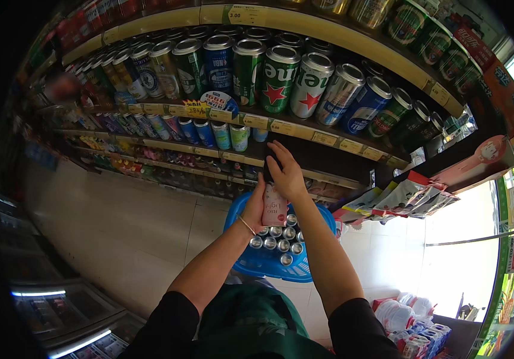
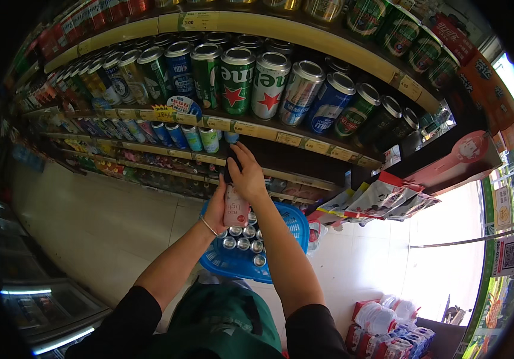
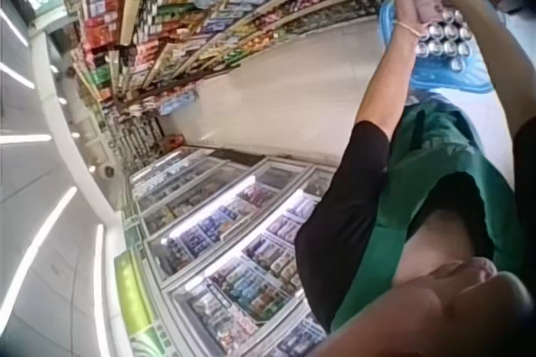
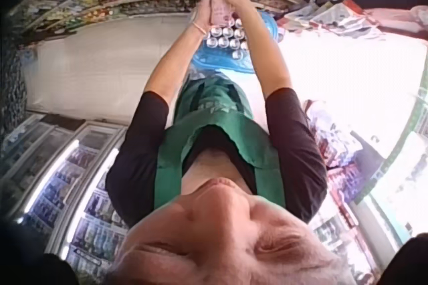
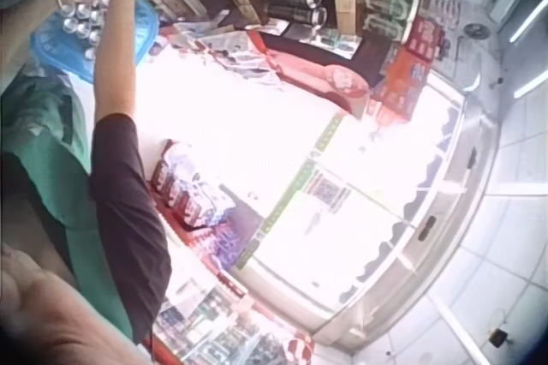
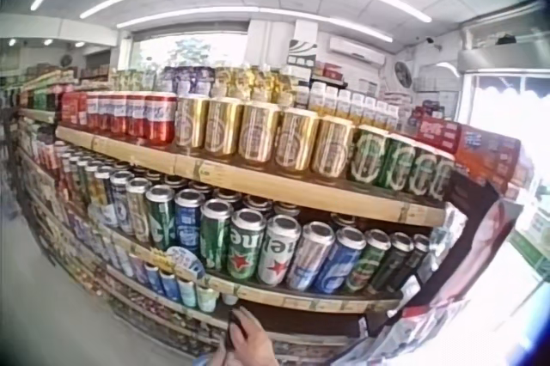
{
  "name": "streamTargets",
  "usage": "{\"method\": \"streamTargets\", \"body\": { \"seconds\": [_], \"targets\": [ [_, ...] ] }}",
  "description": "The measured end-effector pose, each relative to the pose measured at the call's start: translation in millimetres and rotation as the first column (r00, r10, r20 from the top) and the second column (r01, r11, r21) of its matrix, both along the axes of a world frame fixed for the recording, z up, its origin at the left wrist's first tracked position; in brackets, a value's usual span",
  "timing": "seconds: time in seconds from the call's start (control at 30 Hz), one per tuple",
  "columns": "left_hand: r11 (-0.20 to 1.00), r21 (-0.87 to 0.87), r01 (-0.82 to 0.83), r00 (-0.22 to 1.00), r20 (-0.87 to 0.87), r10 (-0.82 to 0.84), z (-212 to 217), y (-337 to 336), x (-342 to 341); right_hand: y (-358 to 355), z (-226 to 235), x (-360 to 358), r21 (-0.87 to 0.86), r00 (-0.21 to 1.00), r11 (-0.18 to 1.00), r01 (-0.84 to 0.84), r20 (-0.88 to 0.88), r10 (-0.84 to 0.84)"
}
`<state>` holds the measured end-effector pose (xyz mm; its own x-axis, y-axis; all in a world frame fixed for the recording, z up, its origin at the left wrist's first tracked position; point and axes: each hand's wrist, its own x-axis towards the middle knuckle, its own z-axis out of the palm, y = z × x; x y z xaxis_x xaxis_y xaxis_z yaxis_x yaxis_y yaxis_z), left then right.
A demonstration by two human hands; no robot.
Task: The person repeatedly picks cans from a refrigerated shelf and places them into a blue basket. The person handles cans one at a time, transferring them from the shelf to the basket until the basket is full.
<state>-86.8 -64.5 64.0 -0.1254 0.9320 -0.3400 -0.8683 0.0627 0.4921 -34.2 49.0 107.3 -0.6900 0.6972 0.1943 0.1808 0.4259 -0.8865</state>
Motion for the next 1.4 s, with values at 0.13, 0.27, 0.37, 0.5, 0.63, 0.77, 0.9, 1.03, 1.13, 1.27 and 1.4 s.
{"method": "streamTargets", "body": {
  "seconds": [0.13,0.27,0.37,0.5,0.63,0.77,0.9,1.03,1.13,1.27,1.4],
  "targets": [
    [0.988,0.151,0.044,0.977,0.2,-0.075,14,-8,-3,15,9,24,-0.829,0.957,0.485,-0.277,-0.282,0.065],
    [0.987,0.076,0.143,0.989,0.03,-0.146,16,-2,-5,0,-4,34,-0.786,0.92,0.575,-0.226,-0.366,-0.14],
    [0.994,-0.107,0.01,0.939,-0.341,-0.046,17,9,3,-1,-2,33,-0.648,0.938,0.761,-0.03,-0.282,-0.203],
    [0.993,-0.01,-0.12,0.992,-0.037,0.119,25,12,5,-30,-3,48,0.065,0.993,0.993,0.103,-0.061,-0.099],
    [0.982,0.154,-0.108,0.985,0.152,0.084,0,1,-26,-112,14,71,0.266,0.97,0.954,-0.136,0.231,0.074],
    [0.987,0.149,-0.066,0.997,-0.02,0.07,12,-4,6,-89,14,50,0.246,0.981,0.961,0.122,0.12,-0.155],
    [0.988,0.155,0.005,0.983,-0.181,0.024,-12,-21,6,-22,45,33,-0.67,0.997,0.742,0.023,-0.04,-0.068],
    [0.981,0.179,0.073,0.672,-0.736,0.084,15,-20,-4,0,59,55,-0.787,0.948,0.542,-0.294,-0.167,0.272],
    [0.984,0.075,0.161,0.443,-0.897,-0.004,21,-20,-9,1,62,59,-0.648,0.925,0.708,-0.282,0.014,0.381],
    [0.984,0.18,-0.003,0.527,-0.836,0.154,9,-25,-4,-4,34,63,-0.215,0.967,0.974,-0.074,-0.254,0.018],
    [0.993,0.117,-0.002,0.414,-0.904,0.107,-6,-38,-3,-19,13,95,0.17,0.997,0.983,-0.07,-0.01,0.072]
  ]
}}
